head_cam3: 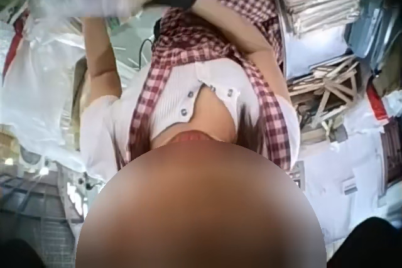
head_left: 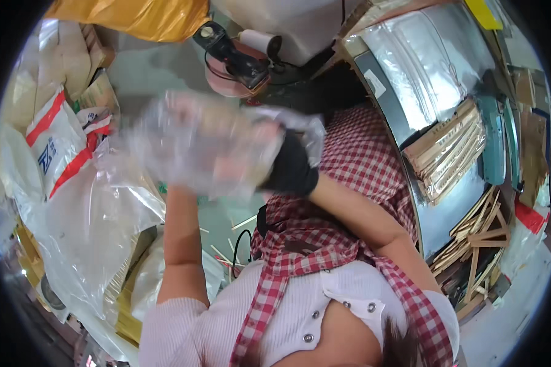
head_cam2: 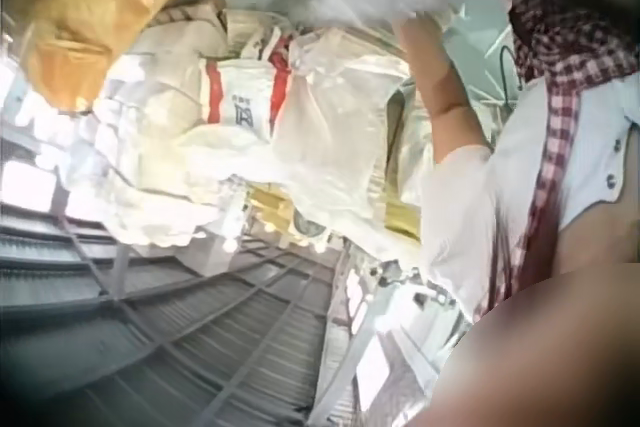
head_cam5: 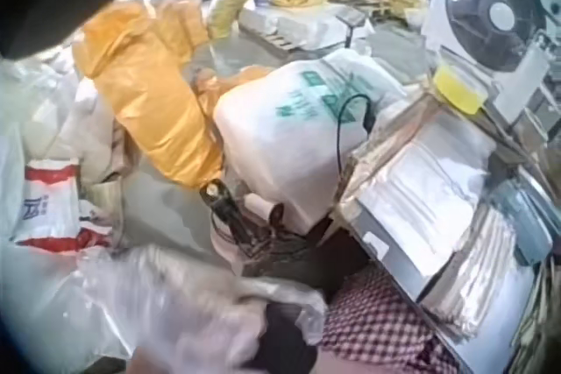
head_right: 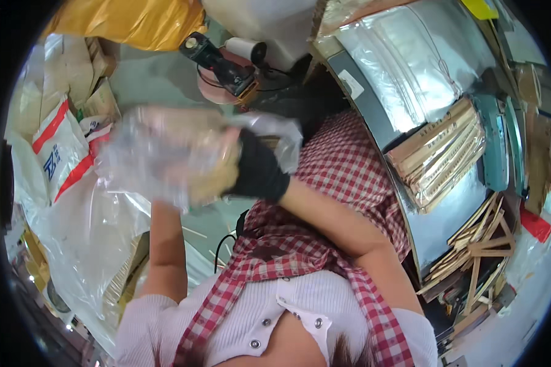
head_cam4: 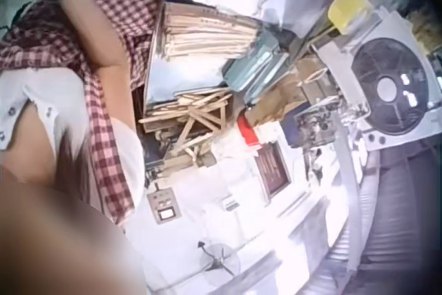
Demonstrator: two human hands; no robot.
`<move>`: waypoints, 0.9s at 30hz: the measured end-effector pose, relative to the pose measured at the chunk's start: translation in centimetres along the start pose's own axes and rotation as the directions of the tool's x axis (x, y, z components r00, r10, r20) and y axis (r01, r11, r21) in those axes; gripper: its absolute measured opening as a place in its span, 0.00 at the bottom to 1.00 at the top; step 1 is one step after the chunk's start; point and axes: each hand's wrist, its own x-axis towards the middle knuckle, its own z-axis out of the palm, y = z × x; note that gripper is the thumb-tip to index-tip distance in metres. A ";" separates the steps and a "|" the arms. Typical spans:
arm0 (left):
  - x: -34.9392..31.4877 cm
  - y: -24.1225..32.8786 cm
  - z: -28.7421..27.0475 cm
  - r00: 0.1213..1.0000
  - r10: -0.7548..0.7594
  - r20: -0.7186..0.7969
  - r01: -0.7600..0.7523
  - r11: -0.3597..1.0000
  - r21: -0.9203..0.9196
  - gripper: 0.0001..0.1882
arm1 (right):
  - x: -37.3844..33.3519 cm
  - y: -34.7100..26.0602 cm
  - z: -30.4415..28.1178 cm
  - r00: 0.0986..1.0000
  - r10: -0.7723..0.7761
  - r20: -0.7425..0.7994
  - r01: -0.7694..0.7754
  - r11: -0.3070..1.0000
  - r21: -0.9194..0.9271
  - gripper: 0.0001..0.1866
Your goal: Organizing and packaging bundles of wooden strips into plastic bags and sealing them.
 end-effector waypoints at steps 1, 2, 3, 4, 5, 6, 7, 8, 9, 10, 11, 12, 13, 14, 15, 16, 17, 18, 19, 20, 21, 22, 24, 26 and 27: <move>-1.3 2.1 2.8 0.984 -0.134 -0.117 0.128 0.990 -0.055 0.17 | -1.0 -0.7 1.1 0.986 -0.132 0.106 0.094 0.948 0.304 0.27; -2.0 3.4 5.4 0.936 -0.279 -0.215 0.257 0.958 -0.128 0.21 | -2.6 -1.2 1.3 0.979 -0.194 0.057 0.177 0.959 0.223 0.27; -3.1 4.4 6.2 0.852 -0.414 -0.319 0.363 0.908 -0.208 0.24 | -3.6 -2.6 1.6 0.963 -0.267 0.020 0.261 0.953 0.152 0.27; -3.0 2.0 0.0 0.961 -0.134 -0.241 0.242 0.830 0.503 0.25 | -3.9 -3.3 1.9 0.967 -0.255 0.014 0.250 0.956 0.157 0.27; -3.3 2.4 0.2 0.971 -0.110 -0.212 0.205 0.841 0.501 0.26 | -3.5 -4.3 1.5 0.978 -0.195 0.071 0.172 0.952 0.252 0.27; -3.8 2.6 0.6 0.976 -0.137 -0.168 0.196 0.889 0.414 0.26 | -3.3 -4.9 1.4 0.981 -0.142 0.134 0.089 0.936 0.341 0.28; -4.8 3.8 2.2 0.979 -0.150 -0.136 0.187 0.928 0.322 0.26 | -3.1 -4.7 1.6 0.979 -0.150 0.141 0.091 0.929 0.360 0.28; -4.8 4.4 1.4 0.946 -0.303 -0.112 0.322 0.904 0.280 0.26 | -2.0 -2.9 1.4 0.983 -0.171 0.065 0.139 0.929 0.344 0.29; -4.8 5.1 0.6 0.891 -0.446 -0.084 0.452 0.858 0.242 0.25 | -0.8 -0.8 1.3 0.981 -0.194 -0.010 0.187 0.927 0.326 0.31; -4.5 4.6 1.0 0.892 -0.448 -0.068 0.450 0.859 0.244 0.25 | -0.4 2.7 1.3 0.989 -0.141 0.039 0.128 0.962 0.243 0.33; -4.9 4.8 1.8 0.939 -0.328 -0.105 0.341 0.848 0.405 0.24 | 0.0 6.2 1.0 0.993 -0.088 0.080 0.074 0.983 0.166 0.35; -5.8 5.5 2.7 0.972 -0.197 -0.127 0.234 0.796 0.558 0.23 | 0.4 8.6 -0.1 0.987 -0.067 0.145 0.046 0.988 0.147 0.36; -6.3 6.2 3.3 0.990 -0.065 -0.123 0.133 0.707 0.695 0.22 | 0.4 9.9 -0.6 0.977 -0.041 0.210 0.015 0.992 0.125 0.37; -6.2 6.8 3.6 0.995 -0.050 -0.086 0.097 0.681 0.726 0.21 | 0.2 9.1 -0.4 0.977 -0.037 0.209 0.010 0.991 0.131 0.37; -5.9 7.6 4.8 0.994 -0.051 -0.095 0.105 0.676 0.729 0.21 | 0.2 7.8 -0.5 0.953 0.067 0.296 -0.028 0.991 -0.134 0.34; -5.4 8.1 6.6 0.997 -0.018 -0.071 0.068 0.601 0.797 0.19 | 0.1 6.9 -0.4 0.918 0.191 0.348 -0.041 0.918 -0.394 0.31; -4.2 7.9 8.6 1.000 0.011 -0.007 0.000 0.525 0.851 0.19 | 0.1 7.9 2.3 0.871 0.277 0.406 -0.047 0.869 -0.493 0.26; -4.0 6.9 9.2 0.988 0.090 0.123 -0.150 0.439 0.886 0.18 | 0.1 8.1 4.5 0.965 0.119 0.232 0.032 0.831 -0.556 0.26; -4.6 6.2 9.2 0.998 0.038 0.042 -0.057 0.678 0.733 0.18 | 0.2 8.1 5.4 0.996 -0.065 0.064 0.091 0.769 -0.632 0.26; -4.3 6.0 8.5 0.999 0.011 -0.050 0.027 0.711 0.703 0.18 | 0.5 9.1 4.9 0.966 0.140 0.217 -0.007 0.853 -0.522 0.27; -3.4 6.0 7.6 0.991 -0.032 -0.129 0.110 0.743 0.660 0.19 | 0.6 10.3 3.9 0.869 0.327 0.371 -0.154 0.892 -0.425 0.28; -1.9 6.1 8.6 0.991 -0.056 -0.118 0.121 0.732 0.671 0.21 | 0.1 12.1 4.2 0.856 0.462 0.234 -0.296 0.807 -0.511 0.28; 1.2 4.1 4.4 0.985 0.103 -0.136 0.048 0.598 0.800 0.21 | 0.4 12.3 3.5 0.785 0.555 0.276 -0.373 0.779 -0.505 0.29; 1.6 4.3 -0.5 0.987 0.161 0.011 -0.069 0.359 0.931 0.19 | 1.4 4.5 0.0 0.729 0.505 0.462 -0.312 0.846 -0.433 0.30; 1.9 3.5 1.7 0.981 0.195 0.005 -0.107 0.518 0.849 0.15 | 0.5 0.8 -4.9 0.877 0.439 0.197 -0.318 0.836 -0.448 0.23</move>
